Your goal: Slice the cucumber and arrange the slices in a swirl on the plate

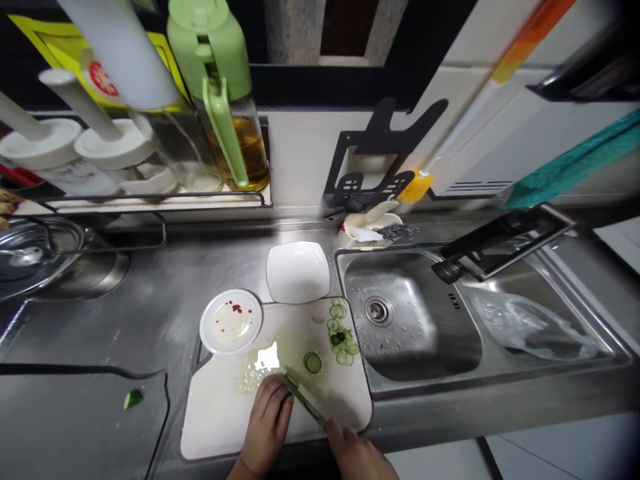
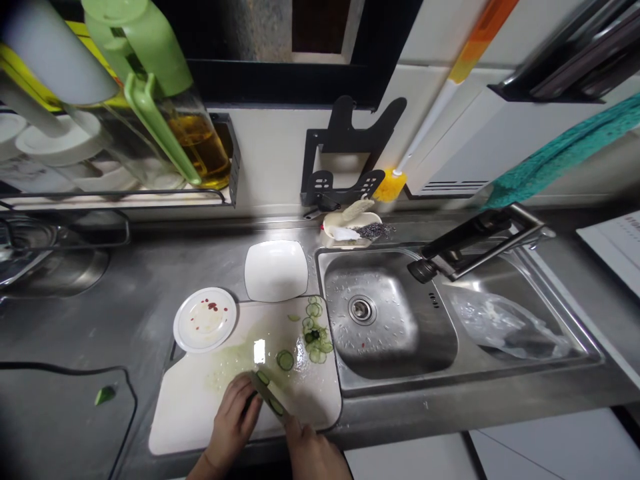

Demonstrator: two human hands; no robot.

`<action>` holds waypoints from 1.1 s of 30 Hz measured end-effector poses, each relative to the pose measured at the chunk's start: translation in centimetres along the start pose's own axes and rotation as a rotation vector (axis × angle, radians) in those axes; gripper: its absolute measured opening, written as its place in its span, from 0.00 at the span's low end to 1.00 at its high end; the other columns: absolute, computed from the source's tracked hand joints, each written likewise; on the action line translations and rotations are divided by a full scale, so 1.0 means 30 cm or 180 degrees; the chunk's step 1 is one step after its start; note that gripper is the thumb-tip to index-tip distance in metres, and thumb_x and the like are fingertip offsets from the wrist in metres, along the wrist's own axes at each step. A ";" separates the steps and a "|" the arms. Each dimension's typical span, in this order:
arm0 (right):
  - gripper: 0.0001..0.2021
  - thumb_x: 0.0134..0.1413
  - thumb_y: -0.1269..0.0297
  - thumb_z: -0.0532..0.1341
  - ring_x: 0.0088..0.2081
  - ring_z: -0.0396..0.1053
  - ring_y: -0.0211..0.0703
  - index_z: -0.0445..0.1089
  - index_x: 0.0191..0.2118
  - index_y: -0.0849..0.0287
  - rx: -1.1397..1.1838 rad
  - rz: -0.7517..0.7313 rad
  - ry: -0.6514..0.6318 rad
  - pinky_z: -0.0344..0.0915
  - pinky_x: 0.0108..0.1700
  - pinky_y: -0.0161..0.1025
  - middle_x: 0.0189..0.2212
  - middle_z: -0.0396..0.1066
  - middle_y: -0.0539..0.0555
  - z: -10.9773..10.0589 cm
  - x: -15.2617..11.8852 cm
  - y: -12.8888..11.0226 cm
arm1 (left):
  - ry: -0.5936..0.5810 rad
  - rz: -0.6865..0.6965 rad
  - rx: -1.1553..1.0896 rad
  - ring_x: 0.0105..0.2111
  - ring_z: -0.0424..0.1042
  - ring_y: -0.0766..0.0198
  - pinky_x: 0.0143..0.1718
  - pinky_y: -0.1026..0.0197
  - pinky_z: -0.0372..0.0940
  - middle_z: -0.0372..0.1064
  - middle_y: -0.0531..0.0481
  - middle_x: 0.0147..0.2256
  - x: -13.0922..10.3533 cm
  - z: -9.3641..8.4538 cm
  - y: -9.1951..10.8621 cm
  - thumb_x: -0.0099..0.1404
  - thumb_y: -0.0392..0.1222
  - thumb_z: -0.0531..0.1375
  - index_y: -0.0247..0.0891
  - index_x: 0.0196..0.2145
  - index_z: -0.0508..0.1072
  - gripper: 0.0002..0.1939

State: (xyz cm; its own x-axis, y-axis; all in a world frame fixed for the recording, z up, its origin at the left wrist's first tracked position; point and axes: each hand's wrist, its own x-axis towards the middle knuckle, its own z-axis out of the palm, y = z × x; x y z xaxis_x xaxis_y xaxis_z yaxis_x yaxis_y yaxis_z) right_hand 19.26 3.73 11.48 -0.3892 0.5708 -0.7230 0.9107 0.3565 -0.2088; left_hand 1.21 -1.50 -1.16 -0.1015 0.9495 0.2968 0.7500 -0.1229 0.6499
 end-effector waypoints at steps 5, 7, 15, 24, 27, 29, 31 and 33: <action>0.27 0.47 0.85 0.47 0.34 0.76 0.49 0.67 0.50 0.57 0.0036 -0.0029 0.0002 0.63 0.27 0.34 0.36 0.76 0.58 -0.019 0.007 -0.009 | -0.0029 -0.0061 -0.0049 0.47 0.72 0.58 0.51 0.51 0.69 0.73 0.44 0.43 0.000 -0.002 0.002 0.65 0.35 0.55 0.39 0.45 0.71 0.11; 0.28 0.47 0.85 0.47 0.35 0.76 0.50 0.66 0.51 0.58 0.0077 -0.0049 -0.0047 0.65 0.28 0.35 0.36 0.76 0.59 -0.019 0.014 -0.008 | -0.0038 -0.0061 -0.0055 0.48 0.71 0.58 0.51 0.51 0.69 0.73 0.44 0.44 0.000 -0.003 0.002 0.65 0.35 0.55 0.39 0.45 0.71 0.11; 0.31 0.48 0.86 0.45 0.38 0.75 0.51 0.63 0.56 0.58 0.0195 -0.0020 -0.0138 0.67 0.32 0.36 0.39 0.76 0.60 -0.003 0.043 -0.015 | -0.0034 -0.0014 -0.0056 0.47 0.72 0.59 0.50 0.51 0.69 0.73 0.45 0.43 0.001 -0.001 -0.001 0.65 0.35 0.55 0.39 0.45 0.71 0.11; 0.29 0.50 0.87 0.45 0.36 0.75 0.46 0.65 0.53 0.56 0.0163 0.0092 0.0095 0.64 0.30 0.33 0.37 0.76 0.57 0.026 0.091 -0.042 | -0.0126 -0.0085 -0.0109 0.48 0.71 0.59 0.52 0.50 0.68 0.73 0.45 0.43 0.004 -0.005 0.002 0.66 0.35 0.55 0.39 0.46 0.72 0.12; 0.29 0.50 0.87 0.44 0.37 0.75 0.45 0.66 0.52 0.56 0.0134 0.0147 -0.0016 0.64 0.31 0.32 0.38 0.75 0.56 0.021 0.110 -0.052 | -0.0115 -0.0086 -0.0093 0.47 0.71 0.58 0.52 0.50 0.68 0.73 0.45 0.43 0.006 -0.006 0.003 0.66 0.35 0.55 0.39 0.45 0.72 0.12; 0.29 0.50 0.87 0.44 0.38 0.75 0.44 0.66 0.53 0.56 0.0152 0.0138 -0.0019 0.64 0.32 0.32 0.40 0.75 0.56 0.013 0.115 -0.054 | -0.0100 -0.0077 -0.0098 0.47 0.71 0.58 0.52 0.50 0.68 0.73 0.45 0.43 0.006 -0.007 0.005 0.66 0.35 0.55 0.40 0.45 0.72 0.12; 0.29 0.51 0.87 0.44 0.39 0.75 0.44 0.66 0.53 0.56 0.0193 0.0139 -0.0027 0.64 0.33 0.32 0.40 0.75 0.56 0.001 0.113 -0.051 | -0.0100 -0.0074 -0.0114 0.48 0.71 0.59 0.52 0.50 0.68 0.73 0.45 0.43 0.006 -0.009 0.006 0.65 0.35 0.55 0.40 0.46 0.72 0.12; 0.29 0.51 0.86 0.43 0.40 0.74 0.44 0.66 0.52 0.57 0.0242 0.0132 -0.0032 0.65 0.33 0.33 0.41 0.75 0.57 -0.010 0.104 -0.044 | -0.0101 -0.0074 -0.0126 0.48 0.71 0.59 0.52 0.50 0.68 0.73 0.45 0.44 0.005 -0.010 0.007 0.65 0.35 0.55 0.40 0.47 0.72 0.13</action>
State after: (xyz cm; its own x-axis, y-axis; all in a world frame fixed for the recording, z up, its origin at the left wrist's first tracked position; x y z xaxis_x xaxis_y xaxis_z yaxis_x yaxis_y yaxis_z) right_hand 16.80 5.27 9.70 -0.3500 0.5764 -0.7384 0.9340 0.2753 -0.2278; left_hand 1.17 -1.47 -0.78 -0.0974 0.9609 0.2592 0.7211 -0.1114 0.6838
